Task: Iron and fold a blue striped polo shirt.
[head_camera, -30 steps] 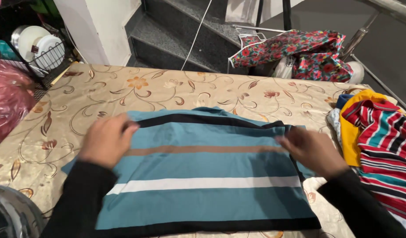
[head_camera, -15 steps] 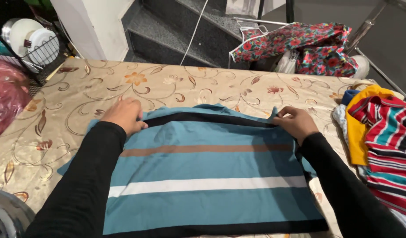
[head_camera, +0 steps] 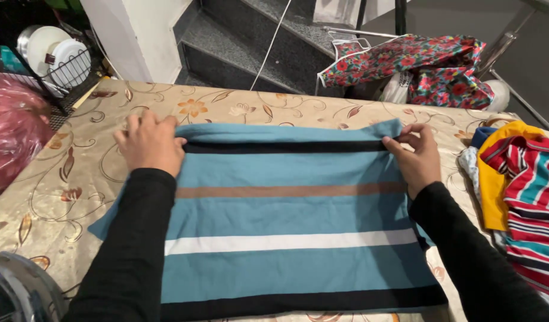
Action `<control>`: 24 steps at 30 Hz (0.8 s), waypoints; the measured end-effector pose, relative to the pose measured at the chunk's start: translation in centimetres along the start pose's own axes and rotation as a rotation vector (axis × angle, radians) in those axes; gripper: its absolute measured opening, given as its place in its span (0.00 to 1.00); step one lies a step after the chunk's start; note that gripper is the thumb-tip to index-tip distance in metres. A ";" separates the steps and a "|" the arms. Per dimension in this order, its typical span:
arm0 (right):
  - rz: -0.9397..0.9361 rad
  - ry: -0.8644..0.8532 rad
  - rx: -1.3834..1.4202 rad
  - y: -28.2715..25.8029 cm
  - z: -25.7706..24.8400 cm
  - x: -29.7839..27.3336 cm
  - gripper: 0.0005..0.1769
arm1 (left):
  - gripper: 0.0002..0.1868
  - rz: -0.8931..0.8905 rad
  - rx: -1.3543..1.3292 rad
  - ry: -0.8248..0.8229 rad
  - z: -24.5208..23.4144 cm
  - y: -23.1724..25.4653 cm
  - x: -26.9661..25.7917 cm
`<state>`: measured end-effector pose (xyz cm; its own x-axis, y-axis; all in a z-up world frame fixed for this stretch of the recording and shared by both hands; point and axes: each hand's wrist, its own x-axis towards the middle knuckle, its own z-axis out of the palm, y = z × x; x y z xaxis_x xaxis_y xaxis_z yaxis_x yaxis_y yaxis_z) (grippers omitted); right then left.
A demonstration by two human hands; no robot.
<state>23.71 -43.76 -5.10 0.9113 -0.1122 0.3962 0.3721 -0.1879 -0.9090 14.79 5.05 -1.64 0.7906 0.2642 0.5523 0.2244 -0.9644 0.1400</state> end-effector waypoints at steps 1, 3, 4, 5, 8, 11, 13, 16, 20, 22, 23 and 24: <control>0.001 -0.002 0.001 0.2 0.3 -0.2 0.21 | 0.18 -0.001 0.001 -0.001 0.5 0.1 -0.4; 0.062 0.060 -0.351 0.4 0.7 -0.6 0.28 | 0.25 0.071 0.015 0.024 1.5 0.6 -1.4; 0.059 0.064 -0.351 -0.5 1.2 -1.4 0.28 | 0.25 0.073 0.013 0.028 2.0 1.0 -1.8; -0.056 0.046 -0.569 -1.5 1.7 -2.1 0.32 | 0.26 0.121 -0.025 0.016 2.4 1.4 -2.3; -0.301 -0.087 -0.848 -4.1 4.2 -5.3 0.37 | 0.29 0.240 -0.112 -0.042 2.4 2.3 -4.4; -0.399 -0.346 -0.924 -4.7 6.2 -8.1 0.40 | 0.33 0.361 -0.192 -0.108 3.1 2.8 -6.6; -0.377 -0.484 -0.928 -4.3 7.0 -8.8 0.42 | 0.37 0.409 -0.212 -0.117 2.8 3.0 -7.0; -0.298 -0.597 -1.067 -3.4 7.9 -8.8 0.46 | 0.45 0.327 -0.183 -0.163 1.5 2.1 -6.8; -0.245 -0.623 -1.171 -4.0 8.1 -9.5 0.52 | 0.42 -0.052 -0.019 -0.116 2.7 -2.6 -7.2; -0.264 -0.625 -1.196 -4.8 8.8 -10.0 0.55 | 0.38 -0.260 0.027 -0.069 2.0 -4.6 -7.1; -0.337 -0.606 -1.156 -5.3 9.4 -10.1 0.53 | 0.40 -0.383 0.031 -0.189 0.9 -5.2 -6.8; -0.407 -0.589 -1.113 -5.8 10.0 -10.5 0.53 | 0.42 -0.508 0.037 -0.312 -0.3 -5.8 -6.7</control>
<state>13.73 -31.77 -5.25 0.8149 0.5271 0.2411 0.5503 -0.8342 -0.0360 8.03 8.88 -5.94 0.7076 0.6893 0.1552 0.6338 -0.7164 0.2918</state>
